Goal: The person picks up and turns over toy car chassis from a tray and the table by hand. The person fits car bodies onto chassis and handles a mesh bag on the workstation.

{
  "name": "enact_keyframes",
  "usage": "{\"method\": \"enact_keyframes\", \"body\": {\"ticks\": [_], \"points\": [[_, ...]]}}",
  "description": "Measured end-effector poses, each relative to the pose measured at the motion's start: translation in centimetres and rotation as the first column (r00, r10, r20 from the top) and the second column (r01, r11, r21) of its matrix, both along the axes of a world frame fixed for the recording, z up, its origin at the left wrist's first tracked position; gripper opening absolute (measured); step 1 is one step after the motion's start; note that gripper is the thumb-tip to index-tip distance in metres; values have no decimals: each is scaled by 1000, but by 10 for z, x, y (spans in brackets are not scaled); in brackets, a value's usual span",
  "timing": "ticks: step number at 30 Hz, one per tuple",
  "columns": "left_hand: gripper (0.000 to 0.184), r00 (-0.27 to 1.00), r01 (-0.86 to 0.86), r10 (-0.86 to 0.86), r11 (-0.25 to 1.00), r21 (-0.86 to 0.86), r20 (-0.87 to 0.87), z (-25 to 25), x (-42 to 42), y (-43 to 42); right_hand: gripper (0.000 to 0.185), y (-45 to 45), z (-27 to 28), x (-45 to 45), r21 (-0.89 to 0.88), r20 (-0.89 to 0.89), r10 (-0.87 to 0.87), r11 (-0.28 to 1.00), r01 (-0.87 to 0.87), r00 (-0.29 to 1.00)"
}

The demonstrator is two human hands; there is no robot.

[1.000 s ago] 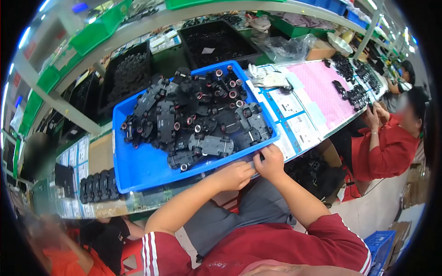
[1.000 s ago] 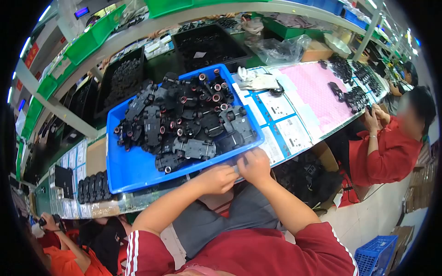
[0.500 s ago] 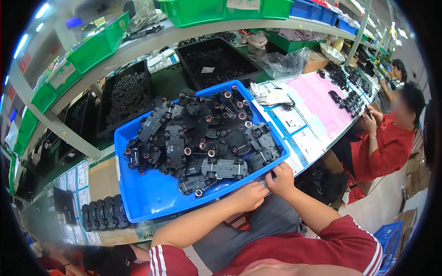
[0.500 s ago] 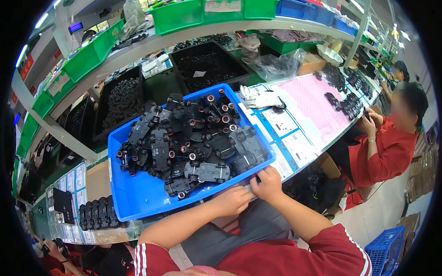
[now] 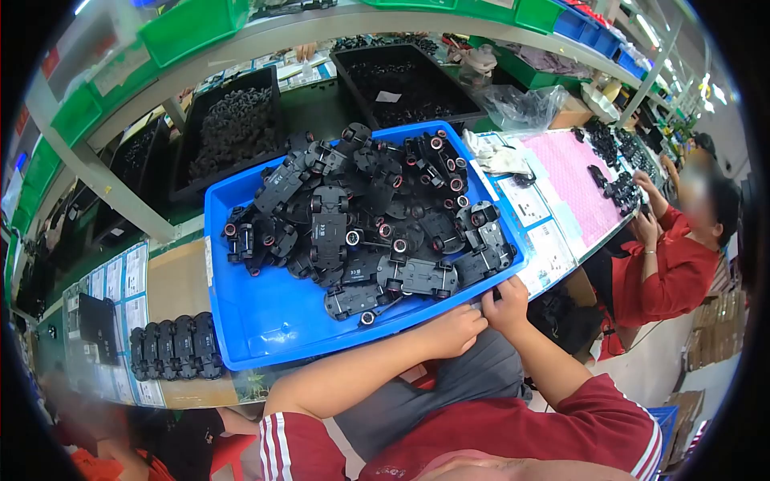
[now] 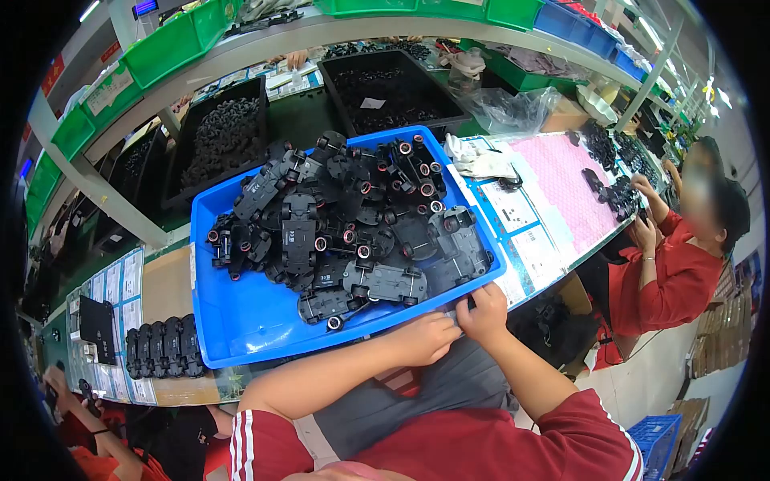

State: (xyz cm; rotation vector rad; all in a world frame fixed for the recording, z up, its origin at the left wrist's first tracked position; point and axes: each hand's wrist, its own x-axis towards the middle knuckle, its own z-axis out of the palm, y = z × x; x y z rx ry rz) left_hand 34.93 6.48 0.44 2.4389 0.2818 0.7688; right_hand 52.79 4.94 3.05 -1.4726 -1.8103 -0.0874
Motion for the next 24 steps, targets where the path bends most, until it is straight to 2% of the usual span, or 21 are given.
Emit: {"method": "enact_keyframes", "body": {"ticks": [9, 13, 21, 24], "points": [[18, 999, -10, 9, 1000, -8, -32, 2, 1, 0, 13, -1, -8, 5, -14, 44, -21, 1000, 22, 999], [17, 999, 0, 0, 1000, -8, -36, 3, 0, 2, 13, 2, -2, 1, 31, 13, -11, 999, 10, 1000], [18, 999, 10, -9, 1000, 21, -33, 6, 0, 3, 14, 3, -3, 1, 5, -9, 3, 1000, -3, 1000], [19, 1000, -11, 10, 999, -30, -22, 0, 2, -1, 12, 0, -8, 5, 12, 31, -20, 1000, 20, 999]]}}
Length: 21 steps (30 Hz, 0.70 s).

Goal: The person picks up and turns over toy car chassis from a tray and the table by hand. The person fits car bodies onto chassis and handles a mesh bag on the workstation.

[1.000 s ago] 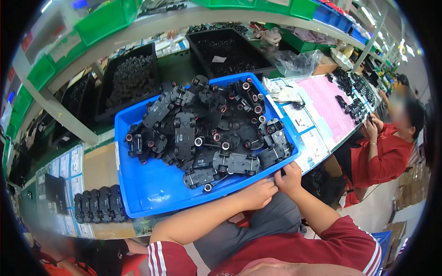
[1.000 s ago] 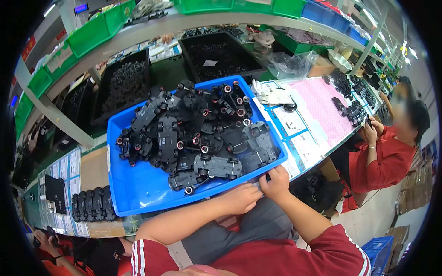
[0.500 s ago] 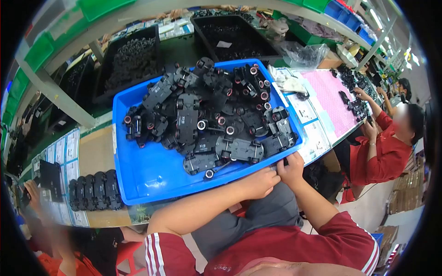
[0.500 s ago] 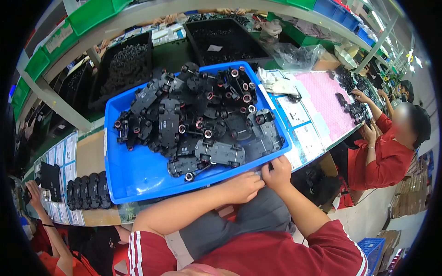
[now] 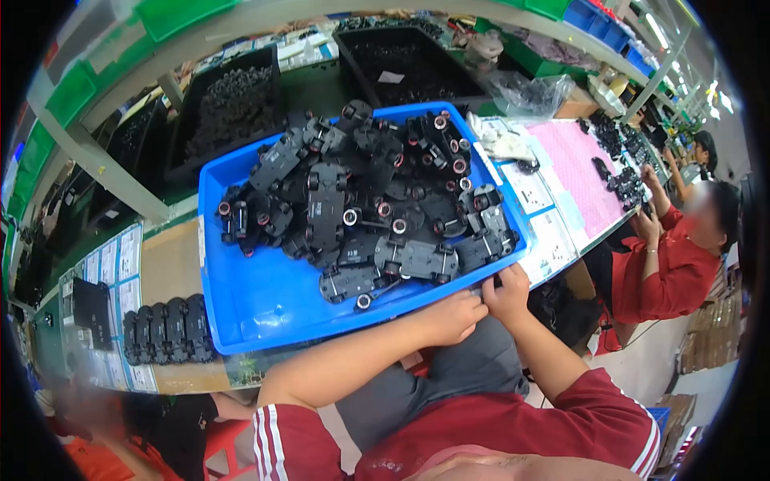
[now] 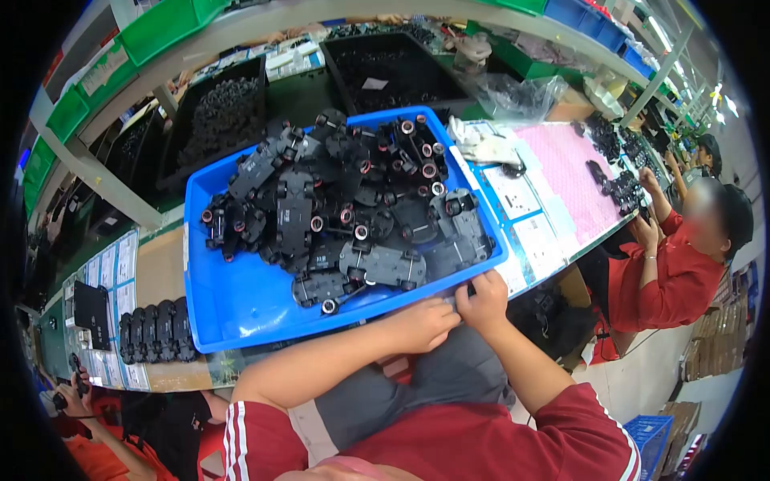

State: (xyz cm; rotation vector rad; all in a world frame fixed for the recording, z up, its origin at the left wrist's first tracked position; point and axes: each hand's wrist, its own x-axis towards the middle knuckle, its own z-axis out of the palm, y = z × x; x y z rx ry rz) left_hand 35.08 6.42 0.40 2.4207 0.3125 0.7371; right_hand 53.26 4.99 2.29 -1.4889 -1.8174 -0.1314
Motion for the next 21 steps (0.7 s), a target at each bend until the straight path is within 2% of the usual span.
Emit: {"method": "enact_keyframes", "body": {"ticks": [4, 11, 15, 21], "points": [[21, 998, 22, -21, 999, 25, -60, 3, -2, 2, 14, 1, 2, -3, 12, -13, 3, 1000, -3, 1000], [20, 1000, 28, -28, 1000, 14, 10, 3, -2, 3, 15, 2, 4, -2, 5, -20, 13, 1000, -13, 1000], [24, 1000, 12, -12, 1000, -12, -17, 2, -1, 1, 12, 2, 0, 1, 6, -6, 23, 1000, -23, 1000], [22, 999, 39, -38, 998, 39, -18, 3, 0, 3, 13, 1, 8, -4, 14, -33, 0, 1000, 1, 999]]}}
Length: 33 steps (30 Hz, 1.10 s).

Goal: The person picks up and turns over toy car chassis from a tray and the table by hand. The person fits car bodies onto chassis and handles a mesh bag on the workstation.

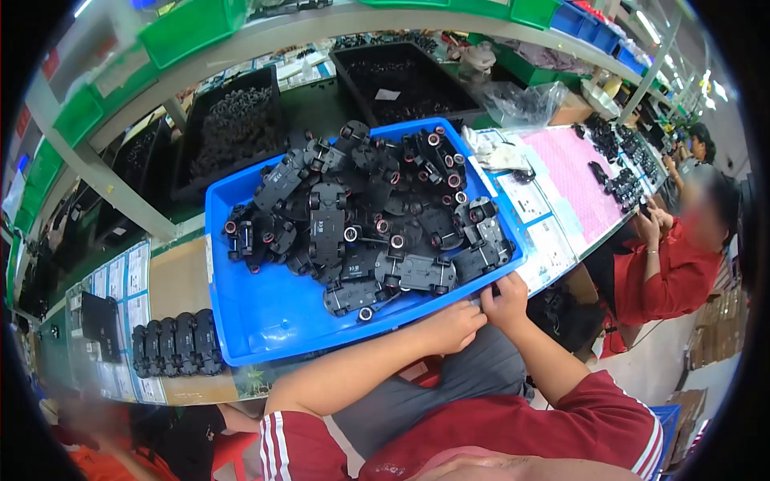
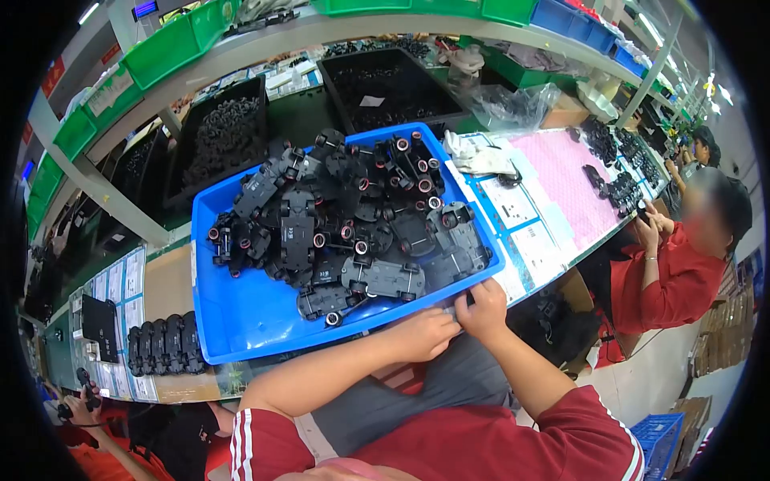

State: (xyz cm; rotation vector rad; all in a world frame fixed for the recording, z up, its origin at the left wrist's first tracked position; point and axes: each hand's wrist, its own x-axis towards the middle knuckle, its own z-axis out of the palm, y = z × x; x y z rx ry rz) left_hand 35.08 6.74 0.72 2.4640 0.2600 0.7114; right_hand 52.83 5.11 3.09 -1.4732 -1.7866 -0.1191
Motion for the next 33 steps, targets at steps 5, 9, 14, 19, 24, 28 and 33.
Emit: {"method": "enact_keyframes", "body": {"ticks": [5, 9, 14, 19, 24, 28, 33], "points": [[20, 1000, -21, 21, 1000, -13, 10, 2, -2, -1, 10, 2, -7, 4, 5, 13, 16, 1000, -16, 1000], [18, 1000, -27, 28, 998, -52, 10, -5, 0, -4, 10, -1, -8, 4, -37, 7, 17, 999, -16, 1000], [18, 1000, -18, 18, 999, 28, 19, 0, -1, -1, 14, 0, -1, 1, 8, 8, 11, 1000, -11, 1000], [19, 1000, -22, 22, 1000, -10, 10, -1, -1, 0, 16, 1, -4, 2, -18, 11, 18, 1000, -18, 1000], [23, 999, -30, 30, 999, -14, 31, -5, 0, -2, 8, 1, -14, 6, 0, 23, -6, 1000, 6, 1000], [23, 1000, -6, 7, 999, -42, 27, -1, -3, -1, 3, -4, 2, 5, 34, -40, 71, 997, -70, 997], [24, 999, 18, -22, 996, -84, -47, 4, -3, 2, 3, -15, 63, 10, 139, -248, 212, 973, -182, 945]]}}
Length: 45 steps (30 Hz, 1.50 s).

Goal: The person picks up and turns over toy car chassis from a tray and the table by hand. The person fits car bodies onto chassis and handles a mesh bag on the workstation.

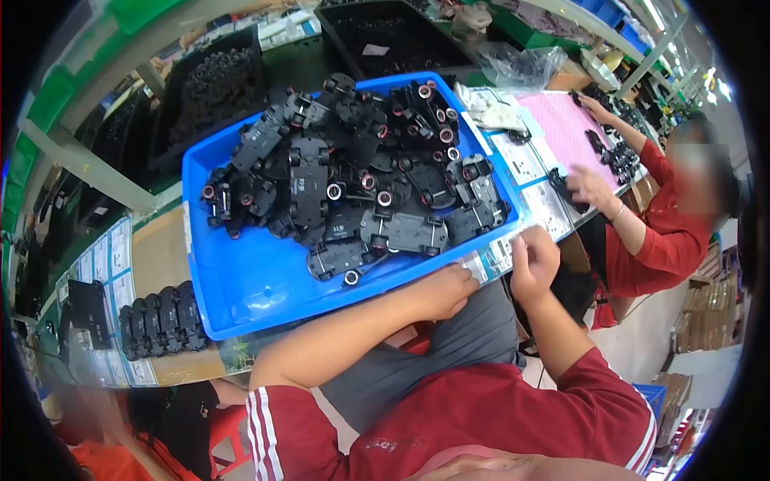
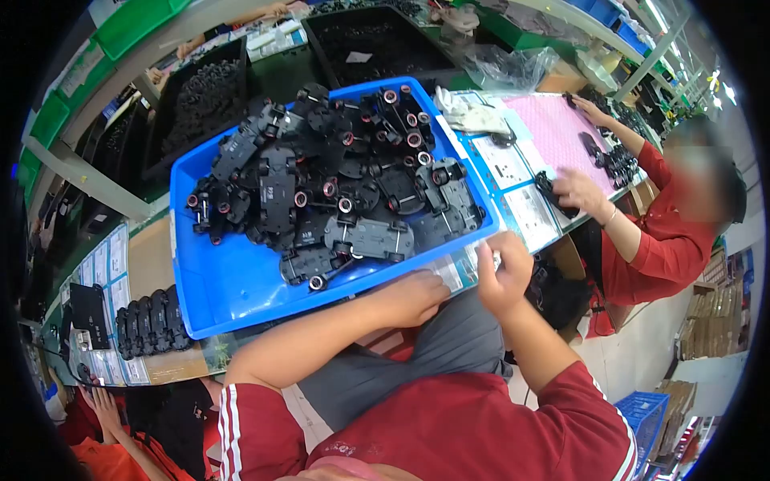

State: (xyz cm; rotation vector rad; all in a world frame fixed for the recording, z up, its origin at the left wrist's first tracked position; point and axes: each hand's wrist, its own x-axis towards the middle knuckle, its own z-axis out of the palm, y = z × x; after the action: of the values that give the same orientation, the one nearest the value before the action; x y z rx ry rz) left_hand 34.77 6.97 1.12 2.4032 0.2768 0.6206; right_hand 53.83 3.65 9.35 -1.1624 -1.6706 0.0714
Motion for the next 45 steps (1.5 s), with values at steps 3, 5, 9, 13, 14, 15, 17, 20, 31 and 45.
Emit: {"method": "enact_keyframes", "body": {"ticks": [3, 5, 9, 13, 14, 15, 17, 20, 31, 45], "points": [[20, 1000, -18, 18, 1000, -20, -2, 7, -2, -1, 30, 35, 38, -8, -243, 142, 20, 970, 15, 990], [20, 1000, -16, 16, 1000, -14, 1, 5, -1, 0, 50, 64, 50, -8, -435, 206, 47, 899, 49, 977], [15, 996, -20, 18, 1000, 22, 89, 1, -2, 1, 59, 109, 48, -1, -332, 489, 36, 931, 148, 871], [15, 998, -21, 19, 999, 28, 62, 0, -1, 3, 54, 121, 53, 6, -493, 374, 170, 869, 40, 912], [15, 998, -23, 21, 999, 24, 61, 2, -2, 3, 53, 119, 52, 5, -501, 392, 171, 864, 54, 904], [15, 998, -26, 26, 1000, 13, 60, 3, -2, 1, 52, 118, 50, 4, -515, 408, 177, 855, 66, 896], [15, 998, -27, 26, 1000, 11, 64, 3, -3, 0, 50, 117, 48, 4, -508, 414, 185, 860, 57, 891], [15, 998, -22, 21, 1000, 11, 52, 6, -3, 1, 45, 113, 60, -5, -477, 464, 36, 852, 215, 885], [17, 998, -8, 7, 1000, 4, 61, 1, -4, 1, 29, 60, 43, 89, -311, -399, -139, 950, 9, 906], [17, 999, -40, 40, 999, 21, -14, 19, -4, 0, 40, -6, -11, 138, -476, 447, -187, 778, 410, 875]]}}
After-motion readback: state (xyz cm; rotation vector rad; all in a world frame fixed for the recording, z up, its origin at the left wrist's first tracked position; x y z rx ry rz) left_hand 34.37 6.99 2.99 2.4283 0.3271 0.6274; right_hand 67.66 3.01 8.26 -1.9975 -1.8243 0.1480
